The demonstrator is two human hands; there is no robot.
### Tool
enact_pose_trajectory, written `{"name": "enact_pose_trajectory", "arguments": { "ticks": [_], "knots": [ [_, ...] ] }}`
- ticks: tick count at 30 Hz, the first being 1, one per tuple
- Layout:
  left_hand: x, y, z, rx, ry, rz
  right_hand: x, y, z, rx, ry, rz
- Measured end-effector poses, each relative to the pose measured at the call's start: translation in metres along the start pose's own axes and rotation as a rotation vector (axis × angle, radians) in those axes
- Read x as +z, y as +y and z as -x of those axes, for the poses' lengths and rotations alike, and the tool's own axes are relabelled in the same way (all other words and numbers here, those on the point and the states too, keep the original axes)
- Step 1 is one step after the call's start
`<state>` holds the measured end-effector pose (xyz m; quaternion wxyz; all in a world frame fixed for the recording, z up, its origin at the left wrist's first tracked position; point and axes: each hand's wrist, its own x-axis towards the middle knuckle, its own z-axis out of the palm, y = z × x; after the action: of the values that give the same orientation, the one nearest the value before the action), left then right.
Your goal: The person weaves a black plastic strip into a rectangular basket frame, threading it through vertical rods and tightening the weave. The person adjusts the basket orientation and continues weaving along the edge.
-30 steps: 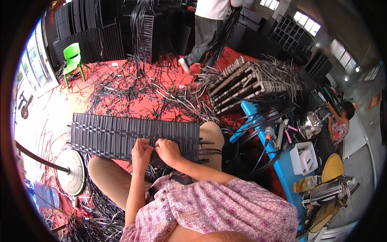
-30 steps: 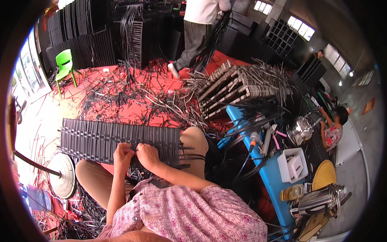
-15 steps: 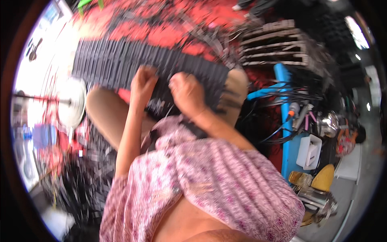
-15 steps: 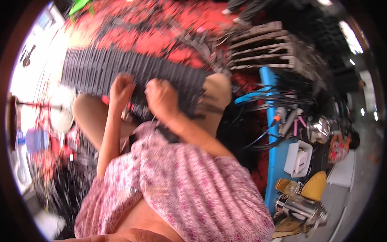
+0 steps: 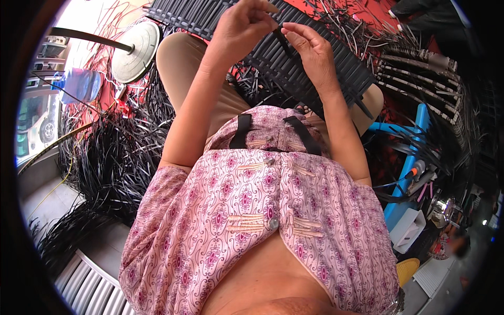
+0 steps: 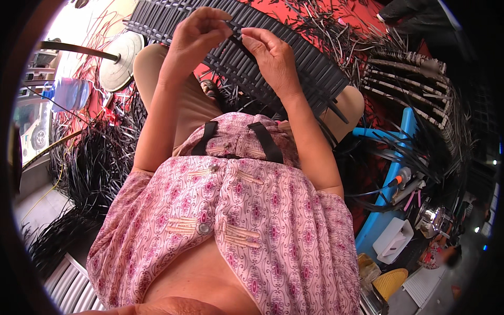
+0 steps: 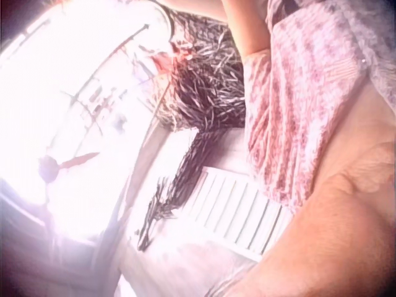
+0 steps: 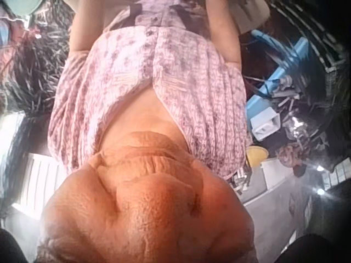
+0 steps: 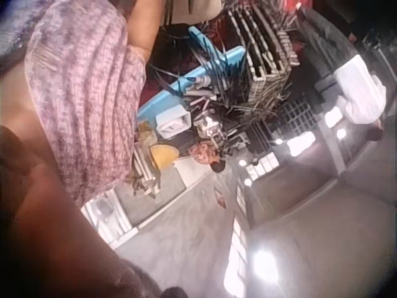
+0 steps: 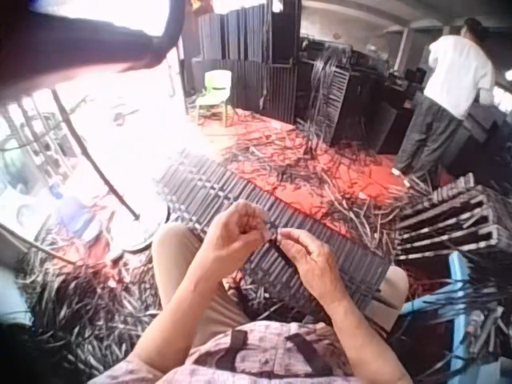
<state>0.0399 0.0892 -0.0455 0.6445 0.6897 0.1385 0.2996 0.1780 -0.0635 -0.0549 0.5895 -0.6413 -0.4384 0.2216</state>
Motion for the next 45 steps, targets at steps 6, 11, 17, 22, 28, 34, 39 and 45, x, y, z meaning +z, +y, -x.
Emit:
{"name": "enact_pose_trajectory", "arguments": {
  "ticks": [6,11,17,22,28,34,39,45],
  "knots": [
    [0.02,0.003,-0.005,-0.027,-0.023,0.259,0.001,0.004,0.0,0.06,-0.076,-0.165],
    [0.015,-0.032,-0.004,0.014,0.139,-0.403,-0.003,0.022,0.009,0.101,0.186,-0.244],
    [0.04,-0.057,0.013,0.011,0.091,-0.832,-0.004,0.031,0.021,0.175,0.236,-0.13],
    [0.049,-0.055,0.01,-0.008,0.073,-1.003,-0.001,0.021,0.022,0.23,0.218,0.064],
    [0.045,-0.058,0.01,-0.033,0.119,-0.793,0.002,0.031,0.017,0.136,0.18,0.372],
    [0.043,-0.066,0.01,0.001,0.145,-0.828,0.009,0.031,0.012,0.084,0.126,0.728],
    [0.04,-0.073,0.016,0.113,0.161,-0.777,0.016,0.026,0.006,0.067,0.114,0.909],
    [0.038,-0.081,0.017,0.068,0.164,-0.745,0.029,0.04,-0.003,0.12,0.042,0.922]
  ]
}}
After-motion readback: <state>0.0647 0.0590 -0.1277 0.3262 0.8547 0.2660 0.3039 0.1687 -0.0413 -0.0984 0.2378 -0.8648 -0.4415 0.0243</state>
